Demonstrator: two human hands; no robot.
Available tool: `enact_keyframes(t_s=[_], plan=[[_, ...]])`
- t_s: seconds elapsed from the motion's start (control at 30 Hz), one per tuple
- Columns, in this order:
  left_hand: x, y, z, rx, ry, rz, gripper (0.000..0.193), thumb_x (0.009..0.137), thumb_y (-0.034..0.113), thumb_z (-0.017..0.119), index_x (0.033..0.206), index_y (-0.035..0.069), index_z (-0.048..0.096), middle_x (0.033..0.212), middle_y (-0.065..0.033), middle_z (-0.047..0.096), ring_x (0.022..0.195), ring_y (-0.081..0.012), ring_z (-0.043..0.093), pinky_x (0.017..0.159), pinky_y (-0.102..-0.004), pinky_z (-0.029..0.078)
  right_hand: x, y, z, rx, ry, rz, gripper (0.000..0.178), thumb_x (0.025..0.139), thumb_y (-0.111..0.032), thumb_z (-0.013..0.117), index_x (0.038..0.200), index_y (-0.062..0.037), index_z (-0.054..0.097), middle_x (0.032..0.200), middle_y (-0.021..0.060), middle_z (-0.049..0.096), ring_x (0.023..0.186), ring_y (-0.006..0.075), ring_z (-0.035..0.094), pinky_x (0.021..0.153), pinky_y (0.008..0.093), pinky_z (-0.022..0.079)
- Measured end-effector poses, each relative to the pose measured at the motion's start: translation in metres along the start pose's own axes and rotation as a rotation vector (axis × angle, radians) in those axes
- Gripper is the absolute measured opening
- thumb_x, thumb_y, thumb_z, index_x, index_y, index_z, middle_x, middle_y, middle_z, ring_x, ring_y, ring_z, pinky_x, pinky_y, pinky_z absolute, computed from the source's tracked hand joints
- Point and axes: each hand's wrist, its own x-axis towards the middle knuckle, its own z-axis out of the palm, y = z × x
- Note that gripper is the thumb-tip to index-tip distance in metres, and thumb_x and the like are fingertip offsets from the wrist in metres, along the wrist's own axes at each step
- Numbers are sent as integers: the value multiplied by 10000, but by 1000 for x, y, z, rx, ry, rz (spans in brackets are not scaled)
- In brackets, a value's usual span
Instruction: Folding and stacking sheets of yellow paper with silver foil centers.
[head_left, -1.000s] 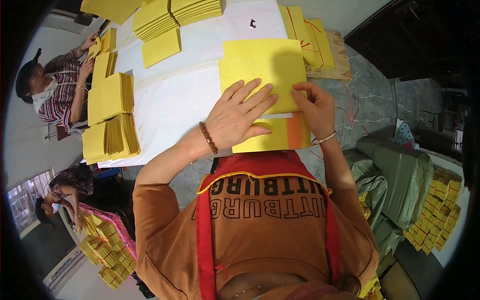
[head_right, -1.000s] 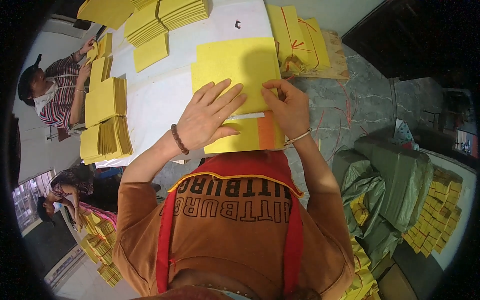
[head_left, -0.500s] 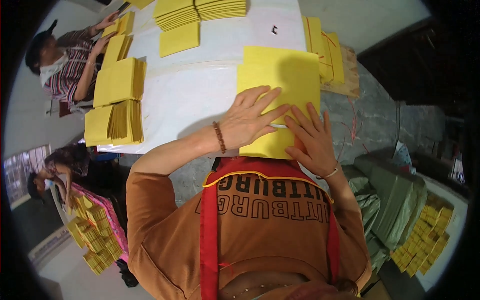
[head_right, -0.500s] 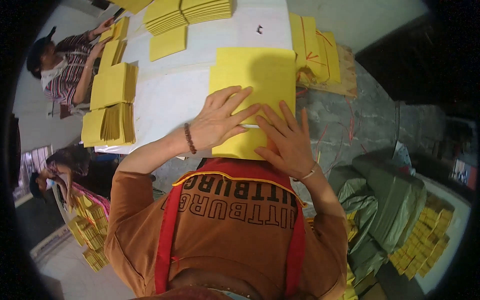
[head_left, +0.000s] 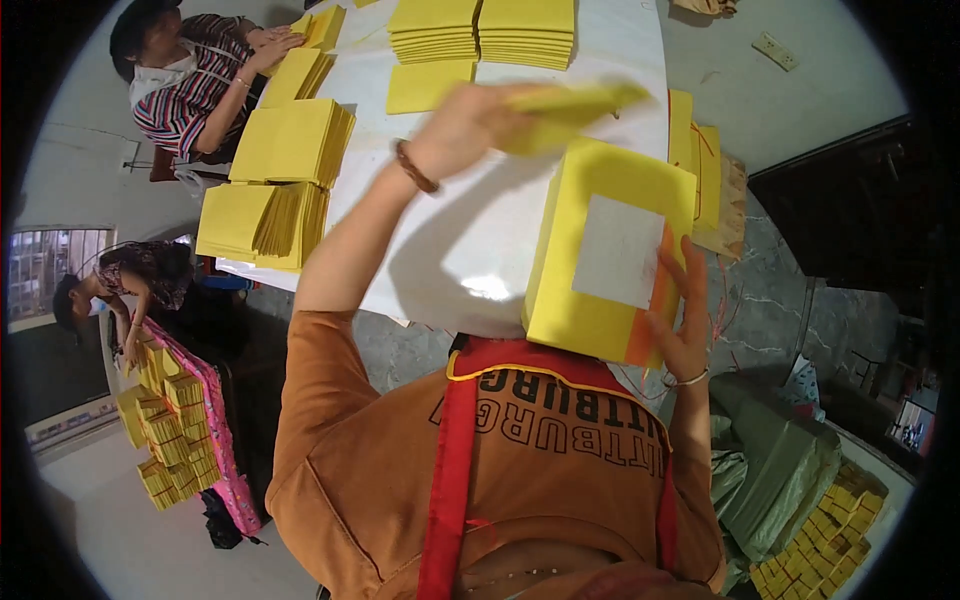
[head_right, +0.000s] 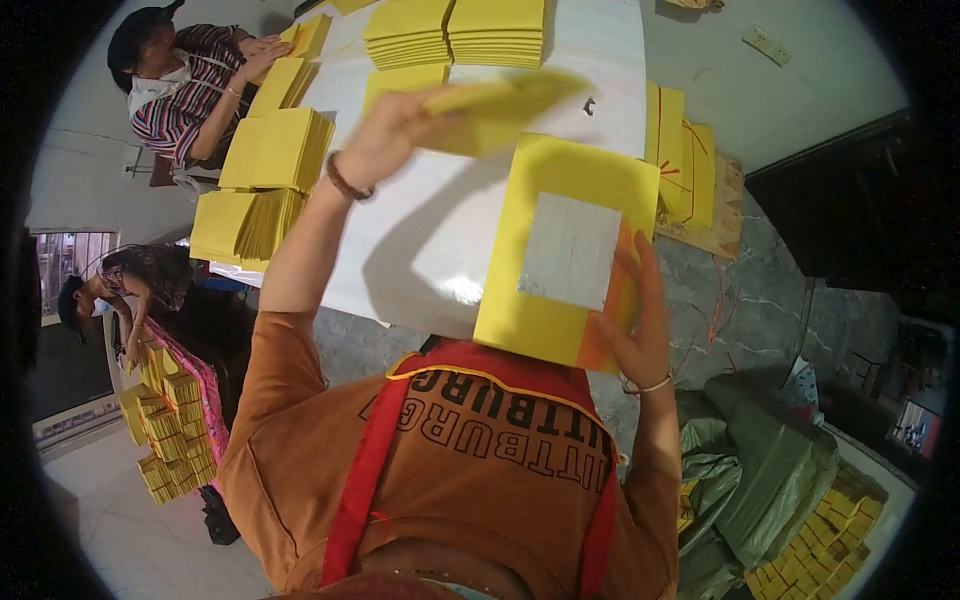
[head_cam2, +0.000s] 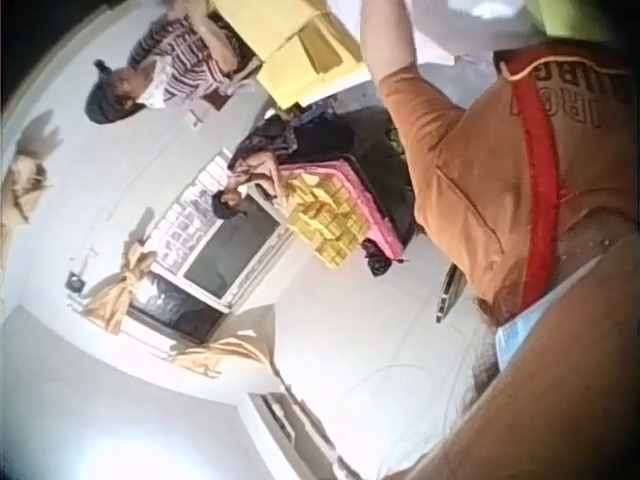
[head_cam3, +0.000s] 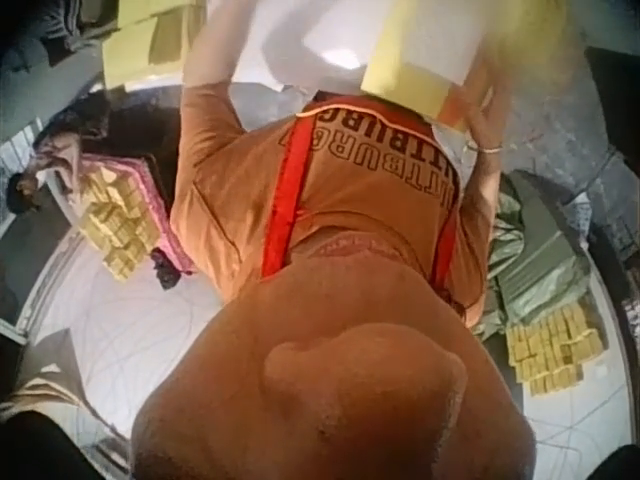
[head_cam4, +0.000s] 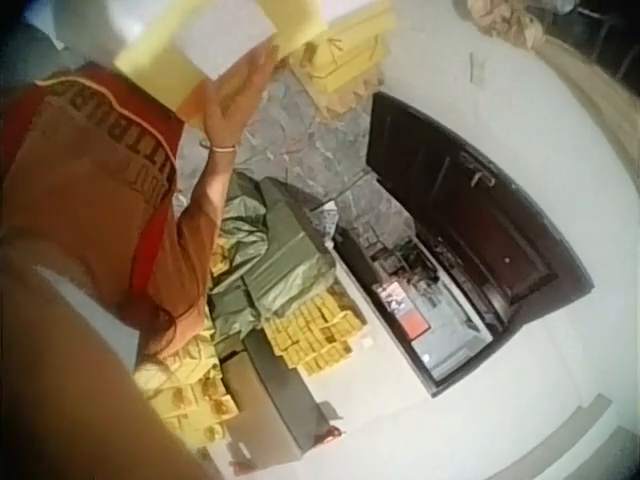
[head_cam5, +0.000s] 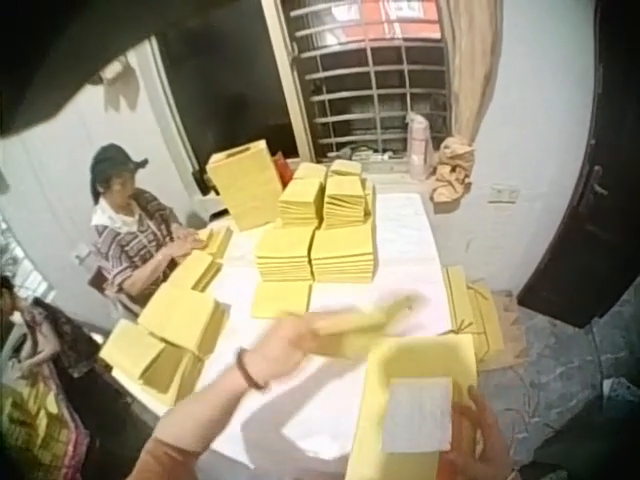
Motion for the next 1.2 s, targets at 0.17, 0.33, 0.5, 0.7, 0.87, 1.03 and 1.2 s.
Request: enact_keyframes(t_s=[0.17, 0.33, 0.5, 0.7, 0.87, 1.03, 1.2], plan=[[-10, -136, -53, 591, 268, -201, 436, 766, 25, 510, 1176, 164, 564, 1032, -81, 634, 887, -258, 593, 767, -367, 438, -2, 4, -6, -179, -94, 77, 700, 703, -178, 655, 1328, -37, 374, 1332, 130, 428, 1215, 289, 414, 1007, 378, 297], [-33, -247, -45, 1102, 235, -81, 502, 752, 13, 504, 1202, 233, 525, 1164, 4, 563, 1081, -208, 503, 901, -422, 309, -2, 3, -6, -264, -116, 25, 612, 702, -244, 653, 1246, -24, 478, 1232, 113, 525, 1209, 292, 405, 995, 393, 313], [-36, -283, -38, 1137, 82, -102, 510, 771, 21, 484, 1227, 248, 493, 1211, -5, 525, 1113, -209, 478, 929, -427, 304, 0, 3, -1, -259, -78, 64, 549, 715, -295, 631, 1181, -20, 542, 1195, 105, 556, 1214, 306, 397, 994, 402, 315], [-50, -306, -33, 1074, 46, -218, 531, 801, 34, 465, 1274, 275, 444, 1270, -17, 472, 1154, -233, 441, 950, -431, 301, 0, 4, 1, -226, -70, 105, 525, 707, -273, 621, 1160, -14, 557, 1178, 106, 567, 1225, 324, 383, 996, 405, 310], [-56, -315, -29, 1083, -31, -281, 571, 806, 61, 477, 1322, 286, 381, 1322, -31, 421, 1213, -254, 385, 989, -434, 279, 4, 4, 0, -257, -103, 97, 519, 693, -239, 623, 1155, -11, 560, 1171, 106, 572, 1225, 331, 381, 999, 403, 304], [-43, -301, -41, 1054, -316, -466, 568, 823, 184, 476, 1354, 294, 310, 1438, -56, 244, 1300, -282, 261, 1045, -474, 208, 3, 1, -1, -289, -100, 55, 501, 686, -178, 643, 1152, -14, 564, 1157, 101, 581, 1217, 324, 386, 1000, 399, 302], [-2, -262, -41, 1130, -598, -543, 529, 869, 207, 382, 1383, 243, 260, 1423, -107, 285, 1295, -320, 281, 1028, -472, 266, 2, -3, 4, -315, -81, 73, 428, 715, -83, 650, 1132, -20, 574, 1136, 93, 587, 1206, 309, 398, 975, 380, 340]])
